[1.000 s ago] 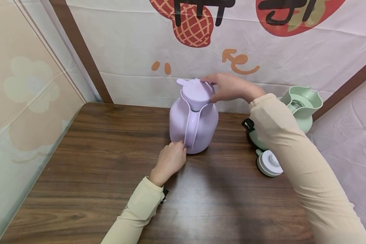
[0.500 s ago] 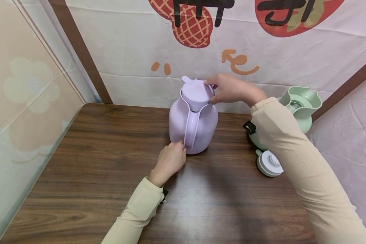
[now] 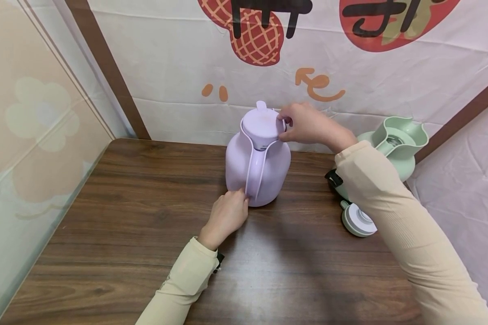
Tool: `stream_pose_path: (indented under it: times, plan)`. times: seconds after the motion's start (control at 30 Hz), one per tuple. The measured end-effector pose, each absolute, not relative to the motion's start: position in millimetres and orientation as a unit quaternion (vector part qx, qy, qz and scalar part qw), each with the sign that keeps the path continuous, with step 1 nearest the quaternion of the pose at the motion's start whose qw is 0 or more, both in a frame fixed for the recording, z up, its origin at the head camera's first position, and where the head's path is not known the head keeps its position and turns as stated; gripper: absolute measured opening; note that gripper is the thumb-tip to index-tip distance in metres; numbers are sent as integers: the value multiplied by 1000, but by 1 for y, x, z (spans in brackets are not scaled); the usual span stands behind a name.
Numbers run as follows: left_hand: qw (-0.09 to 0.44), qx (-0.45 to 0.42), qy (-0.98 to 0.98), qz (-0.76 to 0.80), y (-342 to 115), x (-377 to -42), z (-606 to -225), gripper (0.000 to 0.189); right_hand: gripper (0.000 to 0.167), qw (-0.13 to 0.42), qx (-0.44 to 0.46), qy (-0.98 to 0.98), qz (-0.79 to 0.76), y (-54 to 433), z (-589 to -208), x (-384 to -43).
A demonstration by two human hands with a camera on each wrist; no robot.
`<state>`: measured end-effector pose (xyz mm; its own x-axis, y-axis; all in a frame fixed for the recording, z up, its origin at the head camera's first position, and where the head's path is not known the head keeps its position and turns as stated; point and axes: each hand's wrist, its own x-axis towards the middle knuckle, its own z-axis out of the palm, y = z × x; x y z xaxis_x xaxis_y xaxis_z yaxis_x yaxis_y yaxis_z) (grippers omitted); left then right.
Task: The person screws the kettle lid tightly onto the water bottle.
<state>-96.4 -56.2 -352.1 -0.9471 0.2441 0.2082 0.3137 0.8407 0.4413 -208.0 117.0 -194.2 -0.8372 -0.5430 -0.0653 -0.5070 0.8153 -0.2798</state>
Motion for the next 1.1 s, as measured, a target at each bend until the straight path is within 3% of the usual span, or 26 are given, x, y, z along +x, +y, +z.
stream_pose_path:
  times: [0.27, 0.73, 1.1]
  plan:
    - [71, -143, -957, -244, -56, -96, -352, 10, 19, 57, -259, 954, -138, 118, -195, -204]
    - [68, -136, -959, -237, -55, -97, -353, 10, 53, 113, -247, 949, -159, 119, -194, -215]
    - [71, -135, -959, -237, -55, -97, -353, 10, 62, 138, -261, 940, -171, 120, -195, -221]
